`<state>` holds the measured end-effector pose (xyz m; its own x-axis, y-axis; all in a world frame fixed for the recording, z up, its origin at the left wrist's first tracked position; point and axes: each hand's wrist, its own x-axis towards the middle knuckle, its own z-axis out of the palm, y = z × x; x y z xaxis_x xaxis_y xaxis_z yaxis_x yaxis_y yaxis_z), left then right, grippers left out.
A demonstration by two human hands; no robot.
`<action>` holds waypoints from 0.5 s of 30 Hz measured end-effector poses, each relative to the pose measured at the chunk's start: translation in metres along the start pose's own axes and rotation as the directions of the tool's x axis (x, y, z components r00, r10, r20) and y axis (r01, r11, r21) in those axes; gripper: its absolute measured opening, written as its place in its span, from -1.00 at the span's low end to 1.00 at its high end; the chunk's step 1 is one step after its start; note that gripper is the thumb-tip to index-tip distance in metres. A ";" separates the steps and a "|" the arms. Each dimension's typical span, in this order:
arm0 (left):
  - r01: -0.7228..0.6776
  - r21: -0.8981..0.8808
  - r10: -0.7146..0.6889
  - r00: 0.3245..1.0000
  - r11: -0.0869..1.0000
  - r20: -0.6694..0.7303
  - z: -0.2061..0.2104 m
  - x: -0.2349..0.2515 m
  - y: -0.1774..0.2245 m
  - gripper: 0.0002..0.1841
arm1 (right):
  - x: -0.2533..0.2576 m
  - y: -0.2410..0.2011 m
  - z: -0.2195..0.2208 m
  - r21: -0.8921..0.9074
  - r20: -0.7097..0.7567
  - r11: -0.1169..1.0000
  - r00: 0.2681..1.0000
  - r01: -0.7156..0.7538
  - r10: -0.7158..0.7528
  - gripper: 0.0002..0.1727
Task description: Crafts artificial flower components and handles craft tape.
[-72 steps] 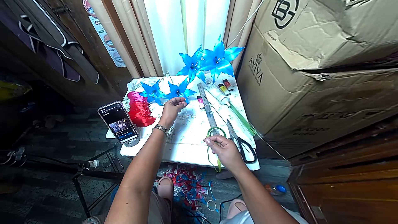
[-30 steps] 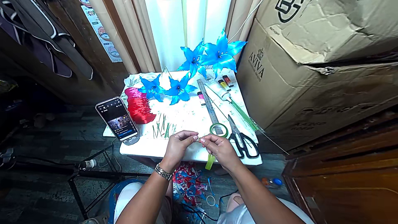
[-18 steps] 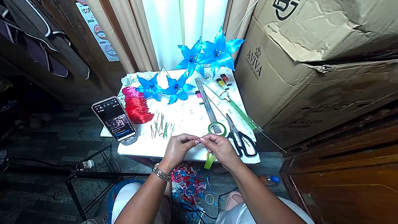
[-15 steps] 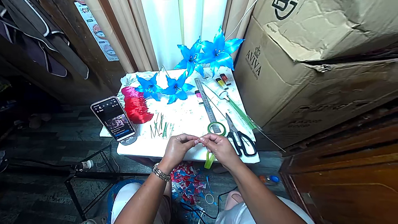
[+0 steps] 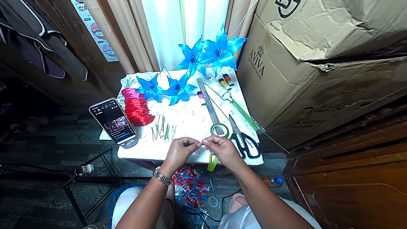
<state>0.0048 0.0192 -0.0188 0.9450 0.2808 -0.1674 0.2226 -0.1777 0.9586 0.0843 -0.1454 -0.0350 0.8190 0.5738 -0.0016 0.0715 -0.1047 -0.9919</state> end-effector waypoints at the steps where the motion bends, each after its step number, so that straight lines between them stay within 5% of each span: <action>1: 0.000 0.003 0.000 1.000 1.000 -0.001 0.000 0.000 0.000 -0.93 | 0.000 0.000 -0.001 0.011 0.003 1.000 1.000 -0.015 0.015 -0.80; 15: -0.001 0.020 0.001 1.000 1.000 0.016 -0.001 0.000 -0.001 -0.91 | -0.001 0.003 -0.001 -0.103 -0.008 0.990 0.996 0.092 -0.093 -0.87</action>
<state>0.0043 0.0198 -0.0192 0.9488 0.2658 -0.1704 0.2264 -0.1965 0.9540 0.0845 -0.1469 -0.0375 0.8130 0.5749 0.0920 0.2049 -0.1347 -0.9695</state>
